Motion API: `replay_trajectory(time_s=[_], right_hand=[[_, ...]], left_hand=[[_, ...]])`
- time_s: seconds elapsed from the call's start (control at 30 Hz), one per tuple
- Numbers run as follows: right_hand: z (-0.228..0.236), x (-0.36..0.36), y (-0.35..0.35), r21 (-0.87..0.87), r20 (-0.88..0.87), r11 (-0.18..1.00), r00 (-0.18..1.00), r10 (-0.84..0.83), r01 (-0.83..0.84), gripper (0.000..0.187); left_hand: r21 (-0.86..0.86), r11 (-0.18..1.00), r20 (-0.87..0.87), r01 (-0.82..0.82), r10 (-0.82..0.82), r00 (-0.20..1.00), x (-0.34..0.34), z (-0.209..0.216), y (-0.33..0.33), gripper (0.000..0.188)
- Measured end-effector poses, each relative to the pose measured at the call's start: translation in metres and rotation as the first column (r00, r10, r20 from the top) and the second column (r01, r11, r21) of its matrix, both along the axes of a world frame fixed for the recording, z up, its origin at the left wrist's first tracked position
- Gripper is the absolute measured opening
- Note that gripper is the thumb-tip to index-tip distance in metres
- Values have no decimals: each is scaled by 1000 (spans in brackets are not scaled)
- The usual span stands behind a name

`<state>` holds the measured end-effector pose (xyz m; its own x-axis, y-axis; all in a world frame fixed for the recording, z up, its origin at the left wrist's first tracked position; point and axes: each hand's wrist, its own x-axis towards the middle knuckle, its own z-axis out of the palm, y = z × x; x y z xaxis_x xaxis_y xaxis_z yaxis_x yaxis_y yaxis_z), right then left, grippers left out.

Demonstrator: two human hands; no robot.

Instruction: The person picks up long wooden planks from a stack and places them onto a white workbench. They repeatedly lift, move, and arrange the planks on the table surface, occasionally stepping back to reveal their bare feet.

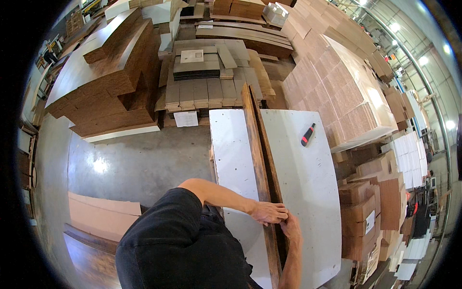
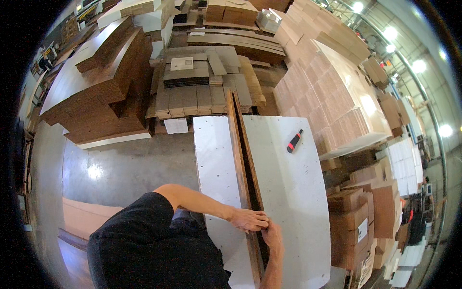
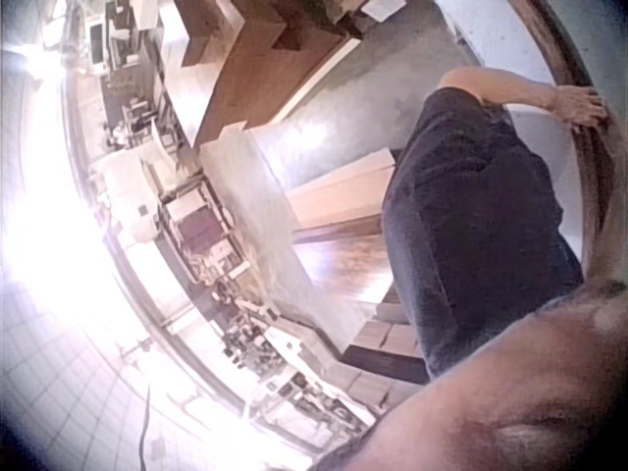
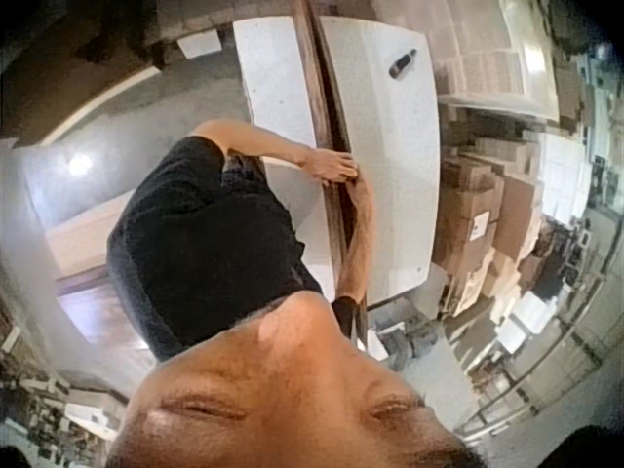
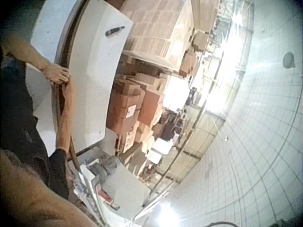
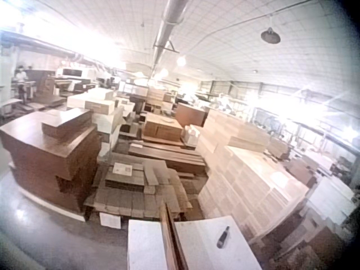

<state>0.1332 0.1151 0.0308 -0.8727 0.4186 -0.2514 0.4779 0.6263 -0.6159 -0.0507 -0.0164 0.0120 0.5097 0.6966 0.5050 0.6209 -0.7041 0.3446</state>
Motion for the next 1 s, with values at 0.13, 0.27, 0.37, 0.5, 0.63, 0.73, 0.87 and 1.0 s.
replay_trajectory(time_s=[0.13, 0.27, 0.37, 0.5, 0.63, 0.73, 0.87, 1.0], right_hand=[[0, -3, 0, -24, -19, 1000, 1000, -6, 6, 31], [-1, -9, -2, -62, -30, 997, 999, -38, 36, 32], [5, -13, -8, -217, -94, 973, 991, -100, 77, 31], [0, -5, -5, -297, -4, 942, 986, -165, 157, 25], [-18, 22, -23, -565, -124, 772, 895, -429, 292, 33], [3, 35, -55, -358, 0, 846, 906, -424, 395, 35], [45, 69, -108, -77, 11, 898, 901, -434, 434, 37], [19, 102, -111, 286, -15, 813, 851, -524, 506, 38]], left_hand=[[8, 1000, 26, -8, 8, 1000, 0, -4, 1, 39], [42, 999, 85, 6, -10, 996, -1, -5, 1, 41], [29, 1000, 94, 2, -5, 996, -1, -6, 2, 41], [42, 999, 64, -9, 6, 998, 2, -10, 4, 52], [118, 990, 16, -78, 77, 997, 4, -2, -6, 61], [-51, 992, -33, -117, 116, 993, 5, -8, -15, 57], [-301, 947, -165, -114, 66, 984, 11, 6, 1, 46], [-290, 957, -146, -5, -39, 989, 10, -10, 35, 22]])
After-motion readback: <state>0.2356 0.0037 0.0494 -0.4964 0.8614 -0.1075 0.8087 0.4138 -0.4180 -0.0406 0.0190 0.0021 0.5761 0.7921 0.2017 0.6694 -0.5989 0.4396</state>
